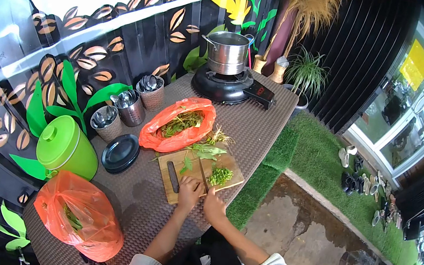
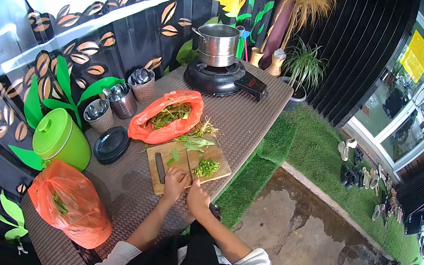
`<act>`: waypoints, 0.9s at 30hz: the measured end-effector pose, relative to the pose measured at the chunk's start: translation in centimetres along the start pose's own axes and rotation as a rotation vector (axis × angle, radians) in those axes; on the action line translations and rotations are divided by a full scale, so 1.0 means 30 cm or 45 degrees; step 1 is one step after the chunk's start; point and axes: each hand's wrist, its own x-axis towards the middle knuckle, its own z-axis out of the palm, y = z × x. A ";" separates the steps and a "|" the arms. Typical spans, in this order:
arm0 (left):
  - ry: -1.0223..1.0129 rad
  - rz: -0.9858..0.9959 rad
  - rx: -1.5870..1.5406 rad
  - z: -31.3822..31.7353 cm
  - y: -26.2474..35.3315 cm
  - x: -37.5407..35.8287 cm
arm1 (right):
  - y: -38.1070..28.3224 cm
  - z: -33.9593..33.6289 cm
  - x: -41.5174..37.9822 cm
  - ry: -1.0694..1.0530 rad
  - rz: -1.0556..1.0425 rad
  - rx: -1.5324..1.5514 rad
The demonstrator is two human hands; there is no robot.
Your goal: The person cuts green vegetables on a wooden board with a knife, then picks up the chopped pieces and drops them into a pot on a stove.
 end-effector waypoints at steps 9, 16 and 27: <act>-0.029 0.018 0.004 -0.029 0.026 0.005 | -0.008 -0.023 0.028 -0.130 -0.005 0.077; -0.143 -0.244 -0.117 -0.020 0.001 0.026 | -0.013 -0.047 0.068 -0.148 -0.009 0.120; -0.039 -0.125 -0.069 0.015 -0.065 0.006 | 0.003 0.000 0.074 -0.126 -0.008 0.091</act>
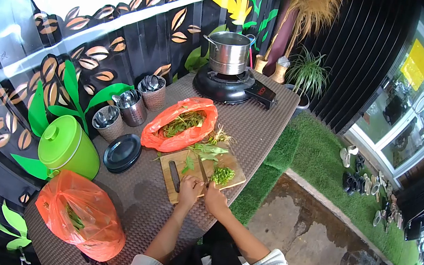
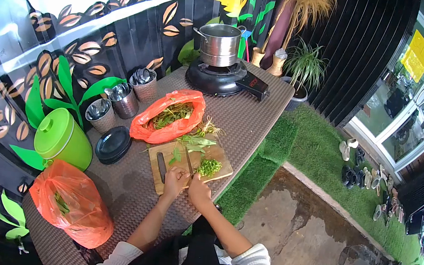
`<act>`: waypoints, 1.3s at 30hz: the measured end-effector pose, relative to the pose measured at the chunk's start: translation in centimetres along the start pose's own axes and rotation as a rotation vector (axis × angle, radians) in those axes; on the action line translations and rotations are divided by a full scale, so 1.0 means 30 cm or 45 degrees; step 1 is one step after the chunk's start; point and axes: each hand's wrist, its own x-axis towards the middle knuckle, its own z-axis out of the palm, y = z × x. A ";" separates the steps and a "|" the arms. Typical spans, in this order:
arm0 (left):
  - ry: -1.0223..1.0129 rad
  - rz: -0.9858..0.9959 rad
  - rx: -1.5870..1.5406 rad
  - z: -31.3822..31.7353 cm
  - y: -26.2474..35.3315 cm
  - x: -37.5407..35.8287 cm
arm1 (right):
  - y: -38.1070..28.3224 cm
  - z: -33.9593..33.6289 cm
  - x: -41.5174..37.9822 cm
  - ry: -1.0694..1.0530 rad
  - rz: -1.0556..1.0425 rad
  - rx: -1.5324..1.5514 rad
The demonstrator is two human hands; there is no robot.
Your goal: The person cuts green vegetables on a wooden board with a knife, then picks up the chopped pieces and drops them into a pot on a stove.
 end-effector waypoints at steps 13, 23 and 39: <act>0.034 0.047 0.117 -0.026 0.084 -0.025 | 0.029 0.024 -0.042 0.062 -0.053 -0.027; -0.143 -0.293 -0.004 0.026 0.119 0.038 | 0.098 -0.053 -0.017 0.219 -0.044 0.165; -0.073 -0.098 0.428 0.033 -0.008 0.224 | 0.074 -0.002 -0.071 0.105 -0.005 0.243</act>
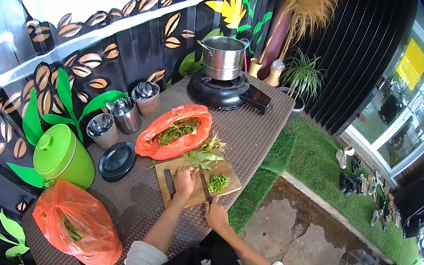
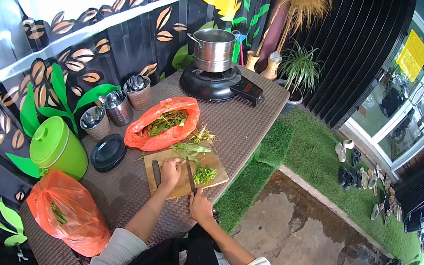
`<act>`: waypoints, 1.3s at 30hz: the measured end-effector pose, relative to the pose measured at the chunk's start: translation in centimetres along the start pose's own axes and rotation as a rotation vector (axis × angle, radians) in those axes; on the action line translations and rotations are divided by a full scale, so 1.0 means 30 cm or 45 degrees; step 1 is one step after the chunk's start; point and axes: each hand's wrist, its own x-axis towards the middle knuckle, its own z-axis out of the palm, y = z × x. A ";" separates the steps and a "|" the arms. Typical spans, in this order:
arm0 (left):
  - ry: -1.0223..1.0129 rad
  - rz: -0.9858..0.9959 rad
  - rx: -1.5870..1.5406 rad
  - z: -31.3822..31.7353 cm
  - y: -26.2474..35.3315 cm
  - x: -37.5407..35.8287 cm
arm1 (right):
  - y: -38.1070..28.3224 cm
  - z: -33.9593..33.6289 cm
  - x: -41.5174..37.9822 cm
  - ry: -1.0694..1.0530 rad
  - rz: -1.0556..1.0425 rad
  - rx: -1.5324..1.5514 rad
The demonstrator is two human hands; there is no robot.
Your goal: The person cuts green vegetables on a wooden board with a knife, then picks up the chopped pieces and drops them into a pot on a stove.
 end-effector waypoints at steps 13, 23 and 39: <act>0.002 -0.187 -0.887 -0.067 -0.001 -0.138 | -0.009 0.009 0.009 0.013 -0.003 -0.057; -0.158 0.481 -0.296 -0.158 0.040 -0.148 | 0.021 -0.055 -0.011 0.069 -0.055 -0.079; -0.024 0.402 -0.003 -0.125 0.045 -0.131 | 0.052 -0.137 0.009 0.375 -0.113 0.319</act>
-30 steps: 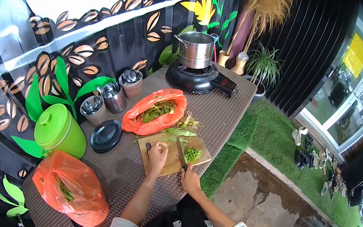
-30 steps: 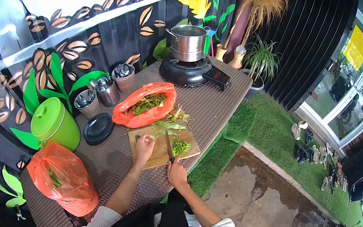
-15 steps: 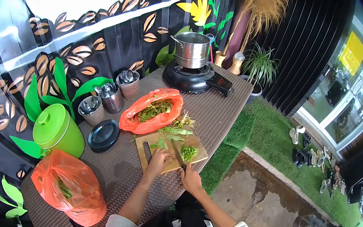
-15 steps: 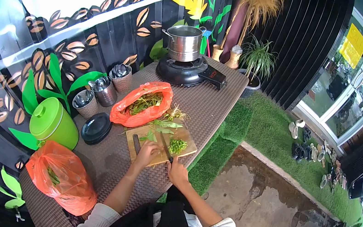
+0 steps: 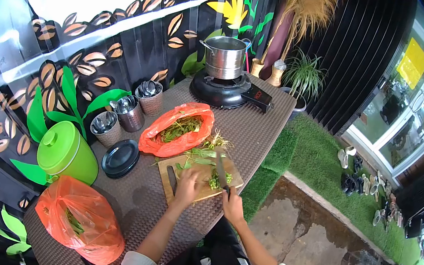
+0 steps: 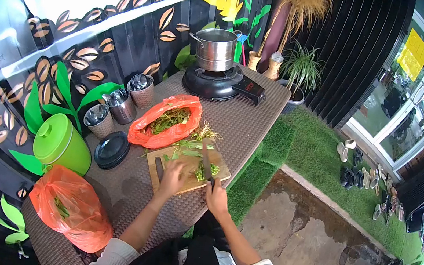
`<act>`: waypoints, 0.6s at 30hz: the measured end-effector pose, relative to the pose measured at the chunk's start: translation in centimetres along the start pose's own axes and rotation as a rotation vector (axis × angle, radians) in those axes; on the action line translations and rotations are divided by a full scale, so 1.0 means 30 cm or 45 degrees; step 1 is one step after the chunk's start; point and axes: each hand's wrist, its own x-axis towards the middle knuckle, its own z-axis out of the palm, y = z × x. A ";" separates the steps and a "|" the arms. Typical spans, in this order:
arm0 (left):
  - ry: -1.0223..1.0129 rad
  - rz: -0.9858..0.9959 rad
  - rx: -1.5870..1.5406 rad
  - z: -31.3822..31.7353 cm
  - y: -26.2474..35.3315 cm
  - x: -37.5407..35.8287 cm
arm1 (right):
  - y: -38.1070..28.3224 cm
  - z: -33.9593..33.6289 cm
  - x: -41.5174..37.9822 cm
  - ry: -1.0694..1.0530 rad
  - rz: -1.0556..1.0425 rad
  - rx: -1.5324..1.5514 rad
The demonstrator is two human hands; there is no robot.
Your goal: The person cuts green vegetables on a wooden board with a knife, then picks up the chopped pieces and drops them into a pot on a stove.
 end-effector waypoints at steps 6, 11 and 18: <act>-0.424 0.037 -0.351 0.057 0.080 0.067 | 0.135 -0.034 0.047 0.102 0.088 -0.039; -0.506 -0.062 -0.155 0.131 0.028 0.125 | 0.176 -0.037 0.037 0.034 0.186 -0.144; -0.612 -0.063 -0.258 0.129 0.032 0.178 | 0.137 0.017 0.016 -0.005 0.205 -0.072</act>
